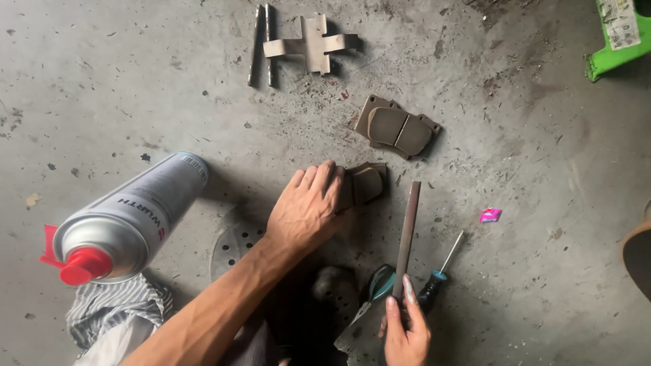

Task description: Filing down the edges or surfaces of automotive brake pads to prepare them for installation.

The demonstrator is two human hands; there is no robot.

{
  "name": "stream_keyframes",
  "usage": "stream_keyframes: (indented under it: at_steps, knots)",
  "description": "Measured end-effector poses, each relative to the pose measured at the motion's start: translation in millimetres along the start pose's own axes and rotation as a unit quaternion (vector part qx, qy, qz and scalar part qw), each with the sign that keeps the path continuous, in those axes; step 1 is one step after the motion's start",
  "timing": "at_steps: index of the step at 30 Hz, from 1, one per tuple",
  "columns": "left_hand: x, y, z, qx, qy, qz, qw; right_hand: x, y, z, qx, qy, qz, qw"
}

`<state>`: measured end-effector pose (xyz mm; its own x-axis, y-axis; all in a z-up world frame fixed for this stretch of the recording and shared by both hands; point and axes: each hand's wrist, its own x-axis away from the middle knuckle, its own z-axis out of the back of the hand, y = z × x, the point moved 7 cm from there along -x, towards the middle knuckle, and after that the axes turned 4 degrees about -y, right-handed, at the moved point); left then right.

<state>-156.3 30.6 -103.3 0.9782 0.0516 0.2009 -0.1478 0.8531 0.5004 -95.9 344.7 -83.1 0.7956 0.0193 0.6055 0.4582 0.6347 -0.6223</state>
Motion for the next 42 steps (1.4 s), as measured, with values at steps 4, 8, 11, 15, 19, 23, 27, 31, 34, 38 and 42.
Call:
stream_keyframes:
  at_steps: [4,8,11,15,19,23,27,31,34,38,42]
  knots:
    - [-3.5,-0.5,6.1,0.03,-0.003,0.021,0.999,0.9,2.3,4.4,-0.011,0.018,-0.018,1.0]
    - [-6.4,5.0,7.5,0.018,0.007,0.018,1.0,0.8,-9.0,0.4,-0.012,0.016,-0.025,0.999]
    - [-7.7,4.9,-4.2,-0.018,0.026,0.016,0.999,1.3,0.1,-1.9,-0.02,0.004,-0.008,1.0]
    - [-4.1,3.1,-21.0,-0.05,0.039,0.027,0.998,2.3,-4.3,-4.4,-0.021,-0.015,0.007,1.0]
    - [2.8,2.6,-9.7,-0.052,0.056,0.037,0.996,-0.1,-33.4,-10.7,0.097,-0.02,0.053,0.994]
    - [2.8,-0.1,-2.4,0.004,0.026,0.042,0.999,1.4,-81.1,-27.9,0.223,-0.027,0.239,0.945]
    - [10.5,-3.1,-1.2,-0.017,0.04,0.048,0.998,-5.6,-98.6,-41.5,0.267,-0.039,0.19,0.944]
    - [15.7,-6.5,-1.0,-0.02,0.047,0.059,0.997,-0.8,-77.5,-36.8,0.312,-0.045,0.101,0.944]
    - [12.5,-9.4,5.1,0.018,0.052,0.05,0.997,4.3,-61.2,-33.9,0.311,-0.029,0.123,0.942]
    - [15.4,-13.0,6.8,0.026,0.044,0.045,0.998,-2.5,-86.2,-59.2,0.289,-0.029,0.178,0.94]
    - [16.1,-10.5,2.7,0.018,0.052,0.037,0.998,17.9,-77.4,-51.9,0.284,-0.016,0.206,0.936]
